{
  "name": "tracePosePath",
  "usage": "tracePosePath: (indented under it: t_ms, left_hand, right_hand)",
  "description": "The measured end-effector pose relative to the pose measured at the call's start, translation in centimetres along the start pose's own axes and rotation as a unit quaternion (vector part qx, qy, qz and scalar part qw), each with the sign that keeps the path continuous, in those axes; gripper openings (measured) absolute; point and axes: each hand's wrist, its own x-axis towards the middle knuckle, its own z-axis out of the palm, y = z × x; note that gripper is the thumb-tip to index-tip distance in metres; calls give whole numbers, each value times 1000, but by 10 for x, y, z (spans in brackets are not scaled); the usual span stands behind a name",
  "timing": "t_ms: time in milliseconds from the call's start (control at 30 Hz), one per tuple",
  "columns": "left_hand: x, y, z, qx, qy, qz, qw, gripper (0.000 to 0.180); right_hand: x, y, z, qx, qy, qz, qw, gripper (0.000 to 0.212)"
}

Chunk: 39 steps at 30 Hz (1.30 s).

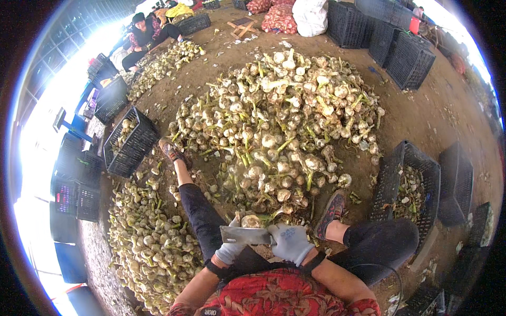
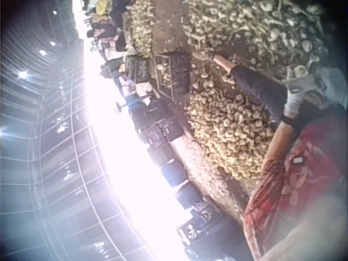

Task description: The person picks up garlic bulbs from a pile, trims the roots and stems using a knife, and places the trimmed garlic into a plastic crate. They repeat this process while occasionally clearing debris and moving untrimmed garlic aside to reach others.

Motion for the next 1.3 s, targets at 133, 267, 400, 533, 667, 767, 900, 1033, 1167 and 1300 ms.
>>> tracePosePath:
  t_ms: [133,267,400,533,667,767,900,1033,1167,1300]
  left_hand:
    - [-1,-5,-4,-83,-32,-30,996,56]
    - [-7,-20,19,180,51,90,978,57]
    - [-20,-10,81,481,125,159,853,44]
    - [-45,-17,154,712,115,351,597,40]
    - [-40,6,149,712,162,365,578,44]
    - [-34,7,131,728,175,365,553,44]
    - [-16,-2,22,594,176,325,715,52]
    - [-19,-13,7,532,190,285,774,62]
    - [-39,-16,7,592,47,193,781,46]
    - [-50,-24,93,788,158,353,479,48]
  right_hand:
    - [1,-4,-1,0,-16,8,1000,23]
    - [3,9,5,-7,-18,4,1000,24]
    - [9,20,1,-6,-54,9,998,26]
    - [16,89,-15,-95,-149,236,956,31]
    - [14,60,-38,12,42,214,976,29]
    - [7,10,-50,125,109,58,984,31]
    - [-5,-36,-34,59,145,-85,984,13]
    - [-6,-40,-28,32,96,-65,993,15]
    - [-7,-13,-8,29,87,-67,994,22]
    - [-1,6,7,-26,52,-49,997,20]
